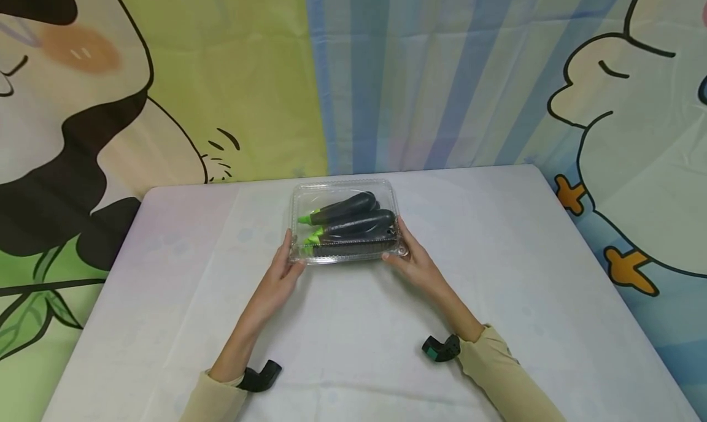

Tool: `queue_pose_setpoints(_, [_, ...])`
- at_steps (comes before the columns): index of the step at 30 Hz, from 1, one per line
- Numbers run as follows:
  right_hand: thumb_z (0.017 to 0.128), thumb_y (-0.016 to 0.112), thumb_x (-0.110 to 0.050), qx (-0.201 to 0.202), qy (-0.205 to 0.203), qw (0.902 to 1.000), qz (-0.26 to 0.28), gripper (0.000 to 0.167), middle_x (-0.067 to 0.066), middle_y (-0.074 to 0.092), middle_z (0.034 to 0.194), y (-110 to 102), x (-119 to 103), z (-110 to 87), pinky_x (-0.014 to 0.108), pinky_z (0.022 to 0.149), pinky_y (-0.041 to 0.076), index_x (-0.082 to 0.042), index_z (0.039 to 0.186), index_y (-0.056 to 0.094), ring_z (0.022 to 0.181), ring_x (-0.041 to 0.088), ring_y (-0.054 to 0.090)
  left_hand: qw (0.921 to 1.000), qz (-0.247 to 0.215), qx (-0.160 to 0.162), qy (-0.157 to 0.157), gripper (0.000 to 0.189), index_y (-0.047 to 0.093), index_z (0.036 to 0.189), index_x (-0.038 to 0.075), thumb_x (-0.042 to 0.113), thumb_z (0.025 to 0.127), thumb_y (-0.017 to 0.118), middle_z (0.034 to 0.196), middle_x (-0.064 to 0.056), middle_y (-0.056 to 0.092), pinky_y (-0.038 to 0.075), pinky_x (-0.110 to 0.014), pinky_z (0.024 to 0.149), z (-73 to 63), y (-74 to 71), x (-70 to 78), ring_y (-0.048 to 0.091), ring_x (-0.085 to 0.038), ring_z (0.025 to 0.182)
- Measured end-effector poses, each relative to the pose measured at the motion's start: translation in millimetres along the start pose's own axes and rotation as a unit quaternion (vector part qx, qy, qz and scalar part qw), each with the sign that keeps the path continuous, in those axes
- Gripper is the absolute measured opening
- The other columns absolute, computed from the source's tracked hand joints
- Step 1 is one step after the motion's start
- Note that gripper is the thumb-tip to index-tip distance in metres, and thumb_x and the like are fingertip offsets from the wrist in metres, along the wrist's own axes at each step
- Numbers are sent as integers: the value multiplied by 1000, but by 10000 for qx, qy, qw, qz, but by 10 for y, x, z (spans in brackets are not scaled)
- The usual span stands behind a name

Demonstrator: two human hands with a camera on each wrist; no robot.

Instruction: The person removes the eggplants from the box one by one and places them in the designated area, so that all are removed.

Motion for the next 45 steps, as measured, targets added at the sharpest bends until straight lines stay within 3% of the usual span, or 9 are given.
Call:
queue_pose_setpoints(10, [94, 62, -14, -10, 52, 9999, -149, 86, 9, 5, 165, 7, -40, -17, 51, 122, 16, -20, 157, 4, 151, 33, 10, 9999, 48, 22, 145, 70, 0, 157, 24, 28, 103, 44, 164, -13, 4, 24, -49, 120, -17, -15, 29, 20, -38, 148])
queue_pose_setpoints(25, [91, 66, -18, 265, 281, 9985, -399, 84, 11, 18, 162, -32, -46, -24, 48, 121, 24, -24, 156, 14, 149, 32, 21, 9996, 218, 159, 12, 67, 4, 157, 28, 28, 103, 44, 165, -9, 8, 26, -48, 119, -5, -8, 37, 23, -37, 148])
queue_pose_setpoints(30, [89, 70, -22, 469, 137, 9966, -664, 83, 13, 27, 158, -29, -45, -38, 47, 113, 38, -25, 155, 21, 144, 33, 34, 9984, 401, 349, -188, 66, 10, 156, 30, 29, 101, 46, 164, -9, 13, 32, -48, 116, -7, -29, 46, 29, -37, 145])
queue_pose_setpoints(34, [89, 70, -21, 687, -148, 9943, -804, 78, 17, 44, 149, -19, -25, -56, 32, 91, 55, -23, 154, 26, 121, 28, 59, 9979, 326, 515, -218, 66, 15, 156, 30, 28, 100, 50, 162, -9, 18, 36, -49, 113, 7, -32, 47, 36, -37, 142])
queue_pose_setpoints(36, [90, 69, -20, 769, -221, 9937, -781, 76, 18, 51, 142, -10, -17, -65, 23, 78, 54, -22, 153, 28, 100, 18, 65, 9977, 289, 559, -252, 66, 16, 155, 31, 28, 99, 50, 162, -9, 20, 36, -49, 113, 14, -28, 44, 37, -36, 142])
queue_pose_setpoints(38, [91, 68, -19, 801, -251, 9938, -736, 74, 19, 56, 138, -1, -13, -74, 19, 67, 49, -21, 153, 28, 74, 11, 59, 9975, 285, 571, -288, 66, 16, 155, 31, 28, 99, 51, 162, -8, 20, 36, -48, 113, 22, -19, 37, 37, -35, 142])
queue_pose_setpoints(40, [91, 67, -19, 826, -263, 9937, -710, 73, 19, 56, 138, 4, -11, -83, 20, 70, 52, -21, 153, 28, 70, 8, 59, 9975, 275, 575, -302, 66, 16, 155, 31, 28, 99, 51, 162, -7, 19, 36, -48, 114, 28, -11, 31, 37, -35, 142])
queue_pose_setpoints(42, [92, 66, -18, 822, -290, 9941, -652, 72, 19, 55, 139, 7, -14, -89, 30, 77, 56, -20, 153, 28, 73, 17, 64, 9976, 262, 577, -296, 66, 16, 155, 31, 28, 99, 51, 162, -7, 19, 35, -47, 114, 29, -6, 28, 36, -35, 142])
queue_pose_setpoints(45, [93, 65, -18, 836, -277, 9943, -609, 71, 18, 53, 141, 9, -22, -95, 43, 98, 52, -20, 153, 28, 107, 29, 67, 9976, 229, 591, -262, 67, 17, 155, 30, 28, 99, 51, 162, -8, 19, 34, -47, 115, 29, -5, 28, 36, -35, 142])
Point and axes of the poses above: each hand's wrist, its own z-axis towards the middle knuckle, its own y-axis out of the palm, x = y × z, the point moved 2 cm from there along z, towards the middle knuckle
